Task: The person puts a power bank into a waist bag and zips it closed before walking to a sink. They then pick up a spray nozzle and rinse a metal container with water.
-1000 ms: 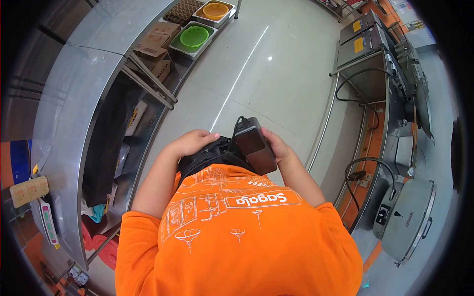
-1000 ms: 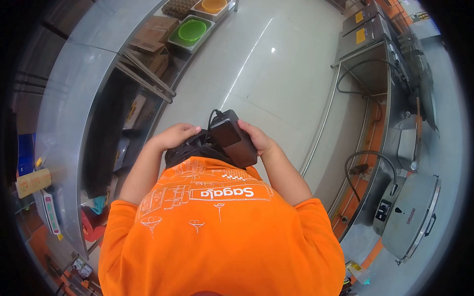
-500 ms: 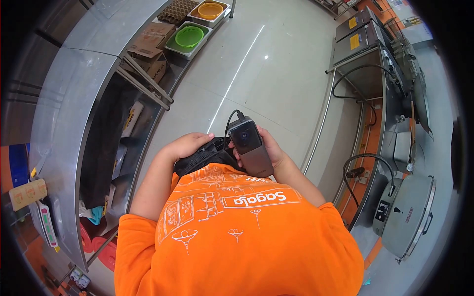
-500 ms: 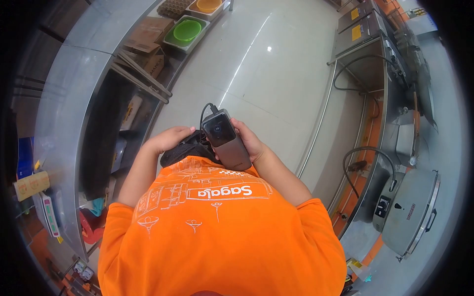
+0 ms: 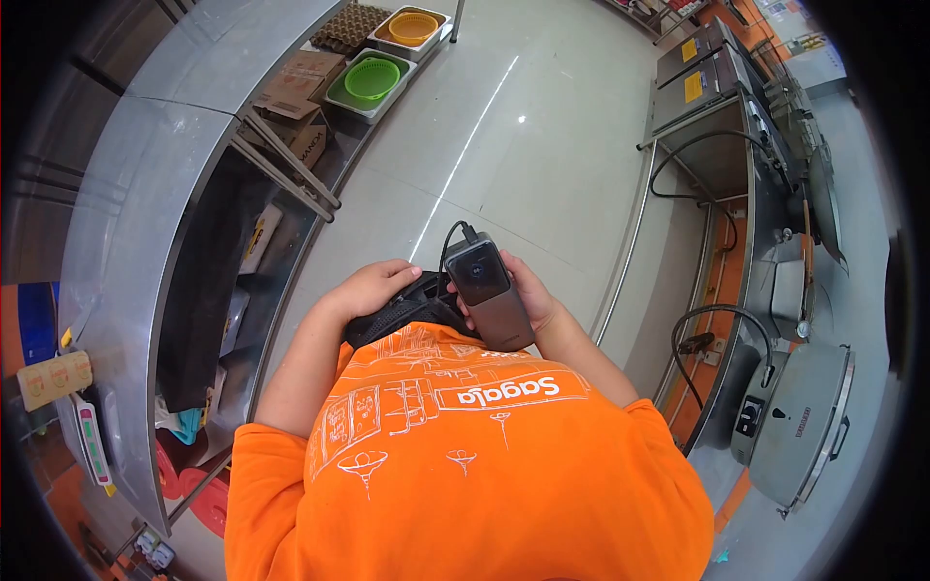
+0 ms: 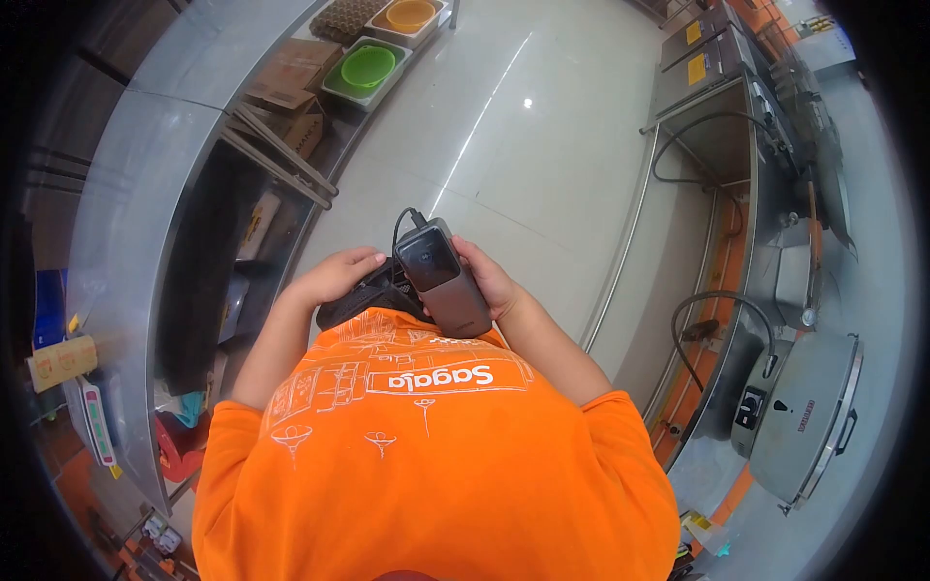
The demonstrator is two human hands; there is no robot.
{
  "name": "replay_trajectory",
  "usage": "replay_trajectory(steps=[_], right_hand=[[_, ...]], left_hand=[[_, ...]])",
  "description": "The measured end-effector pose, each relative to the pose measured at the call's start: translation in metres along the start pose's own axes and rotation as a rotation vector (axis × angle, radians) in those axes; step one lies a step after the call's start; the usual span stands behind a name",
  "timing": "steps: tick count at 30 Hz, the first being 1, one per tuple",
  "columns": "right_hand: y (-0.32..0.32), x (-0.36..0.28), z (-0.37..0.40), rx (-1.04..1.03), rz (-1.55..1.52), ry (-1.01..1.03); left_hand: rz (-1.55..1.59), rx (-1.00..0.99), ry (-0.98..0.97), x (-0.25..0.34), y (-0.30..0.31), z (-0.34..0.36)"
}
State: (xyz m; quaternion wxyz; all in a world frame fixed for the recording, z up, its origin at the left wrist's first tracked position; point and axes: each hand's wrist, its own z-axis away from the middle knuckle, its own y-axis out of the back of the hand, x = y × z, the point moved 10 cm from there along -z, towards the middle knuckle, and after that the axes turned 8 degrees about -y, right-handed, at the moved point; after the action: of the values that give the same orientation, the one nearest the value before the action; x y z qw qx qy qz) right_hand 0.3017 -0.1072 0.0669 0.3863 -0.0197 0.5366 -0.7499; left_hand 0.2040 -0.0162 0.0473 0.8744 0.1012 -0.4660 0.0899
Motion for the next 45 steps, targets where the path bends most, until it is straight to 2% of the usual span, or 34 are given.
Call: replay_trajectory(steps=[2, 3, 5, 9, 11, 14, 18, 20, 21, 23, 24, 25, 29, 32, 33, 34, 35, 36, 38, 39, 41, 45], right_hand=[[0.012, 0.002, 0.004, 0.026, -0.013, 0.001], [0.011, -0.001, 0.006, 0.023, -0.013, 0.009], [-0.006, -0.022, 0.014, -0.052, 0.233, 0.187], [-0.013, -0.031, 0.026, 0.081, 0.423, 0.171], [-0.009, -0.043, 0.036, 0.306, 0.853, 0.223], [-0.001, -0.043, 0.039, 0.364, 0.798, 0.188], [0.012, -0.029, 0.034, 0.369, 0.719, 0.172], [-0.001, -0.034, 0.037, 0.418, 0.837, 0.211], [-0.004, -0.032, 0.034, 0.414, 0.837, 0.216], [-0.027, -0.046, 0.038, 0.396, 1.024, 0.486], [-0.038, -0.046, 0.041, 0.411, 1.161, 0.515], [-0.041, -0.043, 0.04, 0.416, 1.157, 0.524], [-0.051, -0.024, 0.029, 0.339, 1.179, 0.526], [-0.05, -0.011, 0.018, 0.231, 0.997, 0.357], [-0.053, -0.015, 0.019, 0.23, 0.997, 0.36], [-0.05, -0.014, 0.018, 0.232, 1.021, 0.274], [-0.047, -0.01, 0.016, 0.235, 1.044, 0.187], [-0.046, -0.01, 0.017, 0.238, 1.043, 0.189], [-0.061, -0.023, 0.026, 0.249, 1.253, 0.442], [-0.061, -0.022, 0.027, 0.253, 1.252, 0.443], [-0.067, -0.025, 0.035, 0.367, 1.467, 0.559], [-0.081, -0.027, 0.043, 0.407, 1.629, 0.577]], left_hand=[[-0.059, 0.014, -0.235, 0.024, -0.001, 0.002], [-0.067, 0.012, -0.237, 0.023, -0.004, 0.002], [-0.27, 0.071, -0.387, 0.035, -0.006, 0.005], [-0.354, 0.034, -0.347, 0.038, -0.01, 0.009], [-0.42, 0.034, -0.294, 0.035, -0.013, 0.008], [-0.518, 0.042, -0.213, 0.028, -0.013, 0.007], [-0.447, -0.014, -0.224, 0.035, -0.014, 0.004], [-0.474, -0.019, -0.234, 0.034, -0.014, 0.002], [-0.477, 0.053, -0.299, 0.036, -0.01, -0.001], [-0.491, 0.121, -0.367, 0.035, -0.009, -0.006], [-0.504, 0.244, -0.423, 0.042, -0.002, -0.003], [-0.515, 0.365, -0.478, 0.048, 0.006, 0.002], [-0.585, 0.422, -0.463, 0.056, 0.014, 0.001], [-0.402, 0.335, -0.387, 0.059, 0.014, 0.0], [-0.324, 0.345, -0.435, 0.063, 0.014, 0.002], [-0.246, 0.352, -0.483, 0.068, 0.015, 0.004], [-0.249, 0.351, -0.484, 0.07, 0.013, 0.006], [-0.256, 0.376, -0.492, 0.073, 0.013, 0.011], [-0.264, 0.396, -0.504, 0.082, 0.01, 0.017], [-0.251, 0.398, -0.499, 0.085, 0.009, 0.019], [-0.24, 0.399, -0.491, 0.085, 0.008, 0.019], [-0.239, 0.401, -0.482, 0.086, 0.006, 0.017]])
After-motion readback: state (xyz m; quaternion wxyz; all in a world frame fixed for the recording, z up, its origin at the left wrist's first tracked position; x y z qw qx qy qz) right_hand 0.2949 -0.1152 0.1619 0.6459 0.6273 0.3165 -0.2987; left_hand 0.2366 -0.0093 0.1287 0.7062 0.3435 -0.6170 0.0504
